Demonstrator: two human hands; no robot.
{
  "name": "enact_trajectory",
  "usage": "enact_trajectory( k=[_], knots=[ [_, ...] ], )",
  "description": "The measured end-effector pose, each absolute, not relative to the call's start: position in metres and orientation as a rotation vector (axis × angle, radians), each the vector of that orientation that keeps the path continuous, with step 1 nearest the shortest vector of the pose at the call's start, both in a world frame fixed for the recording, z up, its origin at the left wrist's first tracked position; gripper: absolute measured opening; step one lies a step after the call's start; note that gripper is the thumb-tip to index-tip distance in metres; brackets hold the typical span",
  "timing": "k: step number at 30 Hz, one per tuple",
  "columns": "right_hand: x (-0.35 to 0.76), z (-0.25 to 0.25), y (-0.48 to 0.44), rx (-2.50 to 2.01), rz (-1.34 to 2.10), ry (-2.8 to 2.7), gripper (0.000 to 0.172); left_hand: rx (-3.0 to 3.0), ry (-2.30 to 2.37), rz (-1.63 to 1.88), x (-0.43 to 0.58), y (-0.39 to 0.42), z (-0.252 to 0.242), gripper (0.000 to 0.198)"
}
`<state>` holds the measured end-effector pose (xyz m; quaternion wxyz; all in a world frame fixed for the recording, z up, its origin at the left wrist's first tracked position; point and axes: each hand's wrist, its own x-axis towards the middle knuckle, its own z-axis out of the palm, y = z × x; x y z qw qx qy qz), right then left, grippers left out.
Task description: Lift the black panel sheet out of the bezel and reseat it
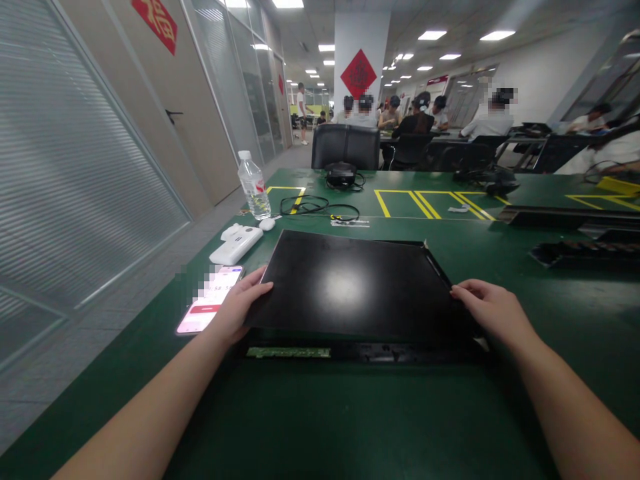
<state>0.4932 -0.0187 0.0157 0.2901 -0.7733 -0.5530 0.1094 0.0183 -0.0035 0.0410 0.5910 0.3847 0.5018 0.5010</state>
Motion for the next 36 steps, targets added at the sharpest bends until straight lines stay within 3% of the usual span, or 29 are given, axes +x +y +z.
enact_trajectory(
  k=[8,20,36],
  knots=[
    [0.4902,0.0155,-0.0199,-2.042,0.218,-1.527,0.037,0.887,1.21,1.181,0.022,-0.0059,0.0445,0.05],
    [0.4924,0.0146,-0.018,-2.076,0.219,-1.511,0.039,0.883,1.164,1.165,0.02,-0.0057,0.0419,0.064],
    [0.4935,0.0143,-0.0183,-2.073,0.211,-1.516,0.037,0.894,1.177,1.175,0.0196,-0.0054,0.0418,0.058]
  ],
)
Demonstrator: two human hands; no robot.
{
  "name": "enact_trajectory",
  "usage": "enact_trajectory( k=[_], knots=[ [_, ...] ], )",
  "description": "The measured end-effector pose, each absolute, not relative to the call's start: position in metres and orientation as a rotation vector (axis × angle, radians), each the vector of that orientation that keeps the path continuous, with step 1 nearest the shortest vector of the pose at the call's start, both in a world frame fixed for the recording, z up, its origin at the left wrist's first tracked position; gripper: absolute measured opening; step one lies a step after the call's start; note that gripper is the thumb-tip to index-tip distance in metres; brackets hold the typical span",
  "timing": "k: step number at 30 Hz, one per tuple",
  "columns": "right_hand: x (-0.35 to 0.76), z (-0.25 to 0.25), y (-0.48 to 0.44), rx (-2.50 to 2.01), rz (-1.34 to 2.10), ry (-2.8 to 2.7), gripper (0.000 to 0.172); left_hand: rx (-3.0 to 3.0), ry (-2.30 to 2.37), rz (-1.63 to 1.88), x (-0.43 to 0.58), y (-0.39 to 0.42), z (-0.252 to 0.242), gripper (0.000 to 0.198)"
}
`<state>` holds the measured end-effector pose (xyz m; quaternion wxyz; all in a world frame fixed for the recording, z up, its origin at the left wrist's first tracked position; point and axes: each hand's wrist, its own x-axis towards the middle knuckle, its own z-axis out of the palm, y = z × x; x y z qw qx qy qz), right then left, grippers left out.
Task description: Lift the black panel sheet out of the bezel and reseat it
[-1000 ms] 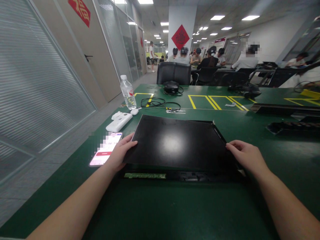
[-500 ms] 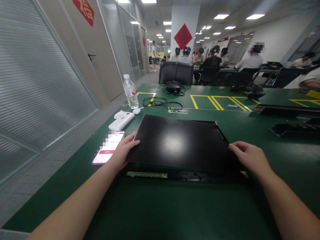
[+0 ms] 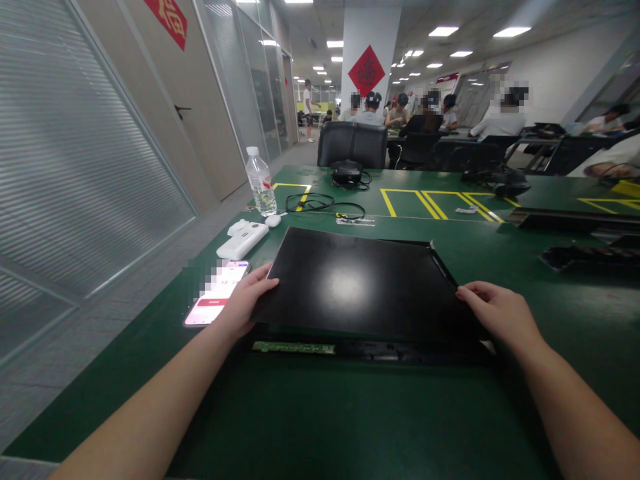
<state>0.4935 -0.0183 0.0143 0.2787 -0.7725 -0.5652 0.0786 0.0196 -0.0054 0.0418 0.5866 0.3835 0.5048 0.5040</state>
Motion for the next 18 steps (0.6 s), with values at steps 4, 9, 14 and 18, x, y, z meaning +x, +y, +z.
enact_trajectory(
  k=[4,9,14,18],
  knots=[
    [0.493,0.0154,-0.0172,-2.088,0.222,-1.462,0.035,0.871,1.184,1.183,0.0202,-0.0048,0.0421,0.058],
    [0.4932,0.0149,-0.0163,-2.086,0.241,-1.459,0.035,0.847,1.182,1.185,0.0199,-0.0047,0.0446,0.054],
    [0.4951,0.0148,-0.0165,-2.06,0.245,-1.495,0.036,0.876,1.184,1.171,0.0198,-0.0055,0.0456,0.055],
    [0.4961,0.0145,-0.0162,-2.057,0.248,-1.489,0.037,0.864,1.196,1.168,0.019,-0.0049,0.0441,0.056]
  ],
)
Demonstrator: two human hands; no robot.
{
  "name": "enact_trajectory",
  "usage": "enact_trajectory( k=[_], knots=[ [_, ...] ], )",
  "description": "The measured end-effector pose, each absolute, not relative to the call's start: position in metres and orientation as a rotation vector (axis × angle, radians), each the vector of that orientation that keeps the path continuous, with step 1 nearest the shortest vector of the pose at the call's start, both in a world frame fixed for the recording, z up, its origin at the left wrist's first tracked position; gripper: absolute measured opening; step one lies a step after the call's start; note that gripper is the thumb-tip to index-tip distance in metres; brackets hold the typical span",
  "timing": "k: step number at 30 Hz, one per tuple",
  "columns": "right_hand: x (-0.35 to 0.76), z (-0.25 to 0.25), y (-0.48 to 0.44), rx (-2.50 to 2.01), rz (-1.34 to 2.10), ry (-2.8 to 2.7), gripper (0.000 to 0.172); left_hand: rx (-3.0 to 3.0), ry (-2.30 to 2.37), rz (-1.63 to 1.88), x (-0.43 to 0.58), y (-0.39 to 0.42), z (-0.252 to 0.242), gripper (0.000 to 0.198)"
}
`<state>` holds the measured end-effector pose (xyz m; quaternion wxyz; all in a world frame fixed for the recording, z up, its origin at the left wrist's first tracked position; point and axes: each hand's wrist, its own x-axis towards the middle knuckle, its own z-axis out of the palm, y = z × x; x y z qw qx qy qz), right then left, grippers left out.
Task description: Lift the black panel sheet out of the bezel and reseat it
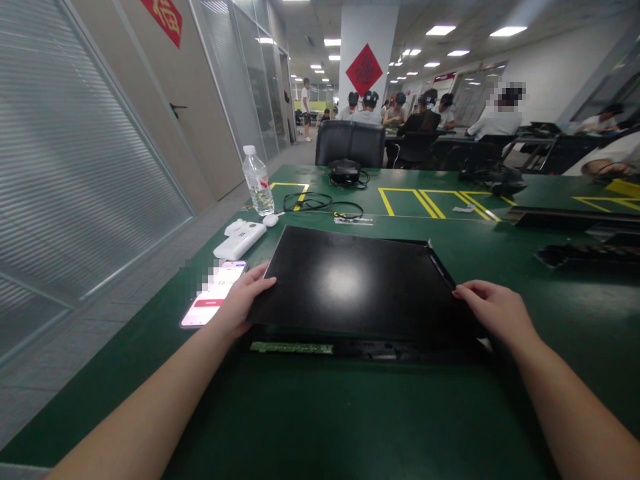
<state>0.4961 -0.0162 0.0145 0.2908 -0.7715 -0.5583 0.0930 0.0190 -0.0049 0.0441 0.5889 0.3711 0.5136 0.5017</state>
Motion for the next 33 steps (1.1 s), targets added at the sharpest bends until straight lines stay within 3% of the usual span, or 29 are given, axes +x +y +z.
enact_trajectory(
  k=[21,33],
  knots=[
    [0.495,0.014,-0.016,-2.054,0.248,-1.46,0.037,0.919,1.18,1.165,0.013,-0.003,0.032,0.06],
    [0.495,0.015,-0.017,-2.077,0.276,-1.452,0.038,0.871,1.186,1.178,0.021,-0.007,0.04,0.051]
  ],
)
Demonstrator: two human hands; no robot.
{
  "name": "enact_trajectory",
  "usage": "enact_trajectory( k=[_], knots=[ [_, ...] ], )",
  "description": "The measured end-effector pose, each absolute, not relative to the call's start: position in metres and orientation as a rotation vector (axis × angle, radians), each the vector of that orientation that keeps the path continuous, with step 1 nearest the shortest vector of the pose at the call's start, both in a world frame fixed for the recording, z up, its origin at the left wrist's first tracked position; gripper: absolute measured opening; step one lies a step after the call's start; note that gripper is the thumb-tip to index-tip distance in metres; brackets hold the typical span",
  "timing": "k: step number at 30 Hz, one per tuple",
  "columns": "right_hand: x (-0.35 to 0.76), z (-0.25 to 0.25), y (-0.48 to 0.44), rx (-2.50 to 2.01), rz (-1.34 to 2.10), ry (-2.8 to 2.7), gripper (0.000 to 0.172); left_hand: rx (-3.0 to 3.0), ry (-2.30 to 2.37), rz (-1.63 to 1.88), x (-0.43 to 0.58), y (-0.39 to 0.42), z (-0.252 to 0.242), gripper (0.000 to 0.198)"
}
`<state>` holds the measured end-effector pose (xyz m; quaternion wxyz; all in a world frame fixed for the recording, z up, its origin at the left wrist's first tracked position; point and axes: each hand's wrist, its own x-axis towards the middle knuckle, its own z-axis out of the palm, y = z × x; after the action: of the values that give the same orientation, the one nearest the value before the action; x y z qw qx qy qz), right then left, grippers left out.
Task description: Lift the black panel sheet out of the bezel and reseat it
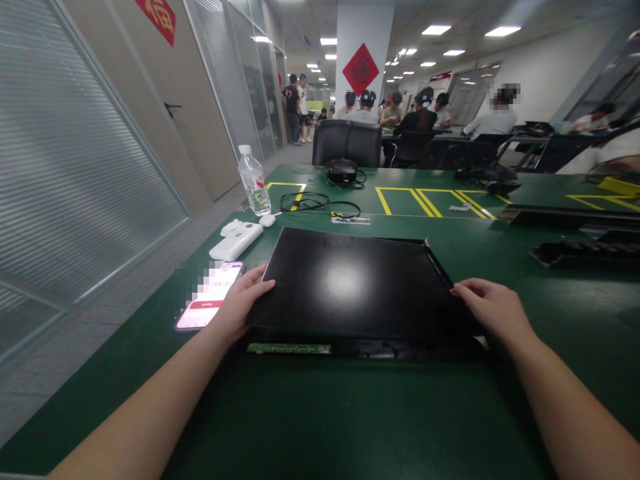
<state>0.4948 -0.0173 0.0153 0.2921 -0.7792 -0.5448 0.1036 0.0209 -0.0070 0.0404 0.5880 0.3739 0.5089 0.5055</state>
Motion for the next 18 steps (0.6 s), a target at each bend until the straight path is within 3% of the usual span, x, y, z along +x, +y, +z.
enact_trajectory(
  k=[11,18],
  knots=[
    [0.4952,0.0149,-0.0152,-2.094,0.269,-1.454,0.041,0.844,1.187,1.19,0.0216,-0.0058,0.0438,0.056],
    [0.4977,0.0127,-0.0156,-2.084,0.276,-1.476,0.041,0.822,1.212,1.199,0.0215,-0.0055,0.044,0.045]
  ],
)
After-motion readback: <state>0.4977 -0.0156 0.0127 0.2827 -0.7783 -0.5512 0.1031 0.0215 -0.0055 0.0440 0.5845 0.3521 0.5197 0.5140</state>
